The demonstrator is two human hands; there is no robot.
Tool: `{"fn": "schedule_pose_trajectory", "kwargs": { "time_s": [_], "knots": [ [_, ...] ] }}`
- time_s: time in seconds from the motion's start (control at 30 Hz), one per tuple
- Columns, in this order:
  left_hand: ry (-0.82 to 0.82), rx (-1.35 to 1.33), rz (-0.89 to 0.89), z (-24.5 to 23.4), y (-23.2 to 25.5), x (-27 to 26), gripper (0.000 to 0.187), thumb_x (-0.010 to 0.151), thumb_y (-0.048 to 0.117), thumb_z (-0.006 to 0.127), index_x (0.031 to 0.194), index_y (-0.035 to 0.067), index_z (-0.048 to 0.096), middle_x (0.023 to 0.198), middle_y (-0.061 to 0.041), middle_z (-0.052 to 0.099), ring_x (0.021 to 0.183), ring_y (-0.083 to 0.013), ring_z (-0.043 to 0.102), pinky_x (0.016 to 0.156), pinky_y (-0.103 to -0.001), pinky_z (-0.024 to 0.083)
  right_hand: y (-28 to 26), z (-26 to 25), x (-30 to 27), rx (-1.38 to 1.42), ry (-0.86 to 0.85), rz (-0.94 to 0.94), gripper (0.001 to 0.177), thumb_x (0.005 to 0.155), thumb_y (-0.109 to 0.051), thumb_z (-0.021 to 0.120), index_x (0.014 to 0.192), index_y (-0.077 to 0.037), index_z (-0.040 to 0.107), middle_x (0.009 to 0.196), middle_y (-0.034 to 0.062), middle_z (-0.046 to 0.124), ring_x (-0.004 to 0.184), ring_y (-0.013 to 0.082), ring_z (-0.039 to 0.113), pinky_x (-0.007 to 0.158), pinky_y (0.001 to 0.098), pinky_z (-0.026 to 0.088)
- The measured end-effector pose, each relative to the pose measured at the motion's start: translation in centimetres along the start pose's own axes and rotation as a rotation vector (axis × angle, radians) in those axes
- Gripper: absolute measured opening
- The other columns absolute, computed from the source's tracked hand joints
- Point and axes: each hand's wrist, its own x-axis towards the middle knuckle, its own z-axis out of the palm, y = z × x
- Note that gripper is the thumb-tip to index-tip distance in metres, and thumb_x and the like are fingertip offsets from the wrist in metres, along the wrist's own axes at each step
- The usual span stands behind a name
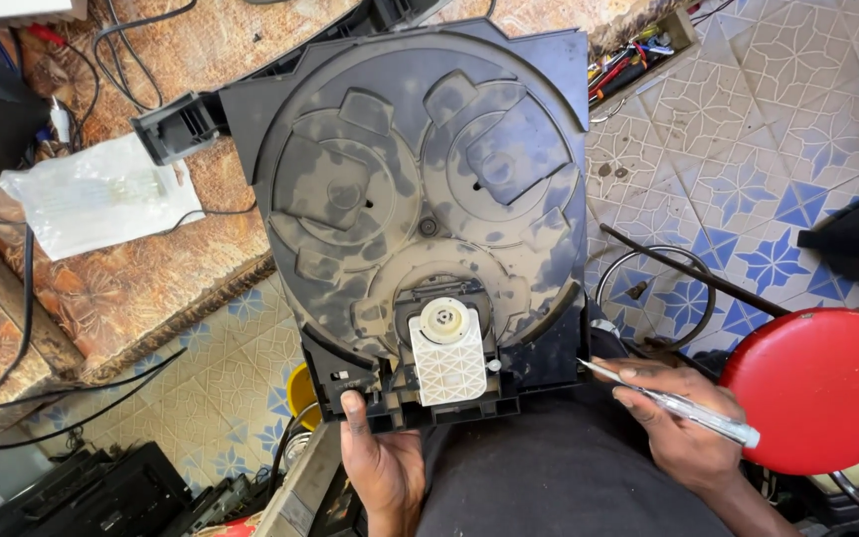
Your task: The person handles a disassembled electronic device, manipulating a circuit board and a plastic casing. They open a drawer to retrieve a screwdriver and use it to work on the device's internal components.
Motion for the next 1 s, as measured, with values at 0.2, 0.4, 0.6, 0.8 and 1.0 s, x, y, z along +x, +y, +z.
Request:
{"fn": "schedule_pose_trajectory", "kwargs": {
  "time_s": [0.2, 0.4, 0.6, 0.8, 1.0],
  "knots": [
    [0.039, 0.011, -0.021, 1.0, 0.3, -0.8, 0.056, 0.098, 0.029, 0.044, 0.144, -0.002, 0.050, 0.144, -0.023, 0.059, 0.132, -0.0397, 0.056, 0.110, -0.057, 0.045, -3.7, -0.3, 1.3, -0.217, 0.029, -0.260, 0.018, 0.085, -0.016, 0.075, 0.097, -0.002, 0.077, 0.101, 0.0067, 0.080, 0.073, 0.0115, 0.075, 0.057, 0.0192, 0.058],
    [0.035, 0.019, -0.006, 1.0, 0.3, -0.6, 0.058, 0.098, 0.029, 0.043, 0.148, 0.001, 0.048, 0.147, -0.021, 0.057, 0.135, -0.0380, 0.054, 0.112, -0.055, 0.044, -6.2, -0.2, 2.0, -0.161, -0.032, -0.311, 0.018, 0.080, -0.009, 0.080, 0.095, 0.000, 0.076, 0.102, 0.0107, 0.080, 0.093, 0.0178, 0.082, 0.078, 0.0227, 0.068],
    [0.036, -0.001, -0.001, 1.2, 0.2, -0.7, 0.058, 0.098, 0.029, 0.042, 0.149, 0.002, 0.047, 0.147, -0.020, 0.056, 0.136, -0.0369, 0.054, 0.114, -0.055, 0.043, -5.7, -0.7, 1.6, -0.103, -0.102, -0.203, 0.025, 0.081, -0.013, 0.079, 0.105, -0.007, 0.079, 0.107, 0.0085, 0.079, 0.095, 0.0157, 0.079, 0.087, 0.0241, 0.066],
    [0.041, 0.020, -0.003, 0.9, 0.3, -0.5, 0.058, 0.098, 0.030, 0.043, 0.148, 0.002, 0.048, 0.146, -0.022, 0.057, 0.134, -0.0385, 0.055, 0.111, -0.057, 0.045, -5.5, -2.4, 0.7, -0.068, -0.208, 0.039, 0.029, 0.080, -0.021, 0.078, 0.107, -0.015, 0.082, 0.087, -0.0020, 0.088, 0.073, 0.0069, 0.084, 0.069, 0.0210, 0.068],
    [0.009, 0.017, 0.014, 0.8, 0.3, -0.5, 0.057, 0.097, 0.028, 0.045, 0.145, -0.003, 0.049, 0.144, -0.024, 0.058, 0.133, -0.0380, 0.056, 0.113, -0.053, 0.045, -6.6, -2.4, 0.8, -0.216, -0.182, -0.083, 0.027, 0.089, -0.022, 0.067, 0.113, -0.012, 0.076, 0.104, -0.0032, 0.085, 0.090, 0.0064, 0.082, 0.084, 0.0208, 0.065]
  ]
}}
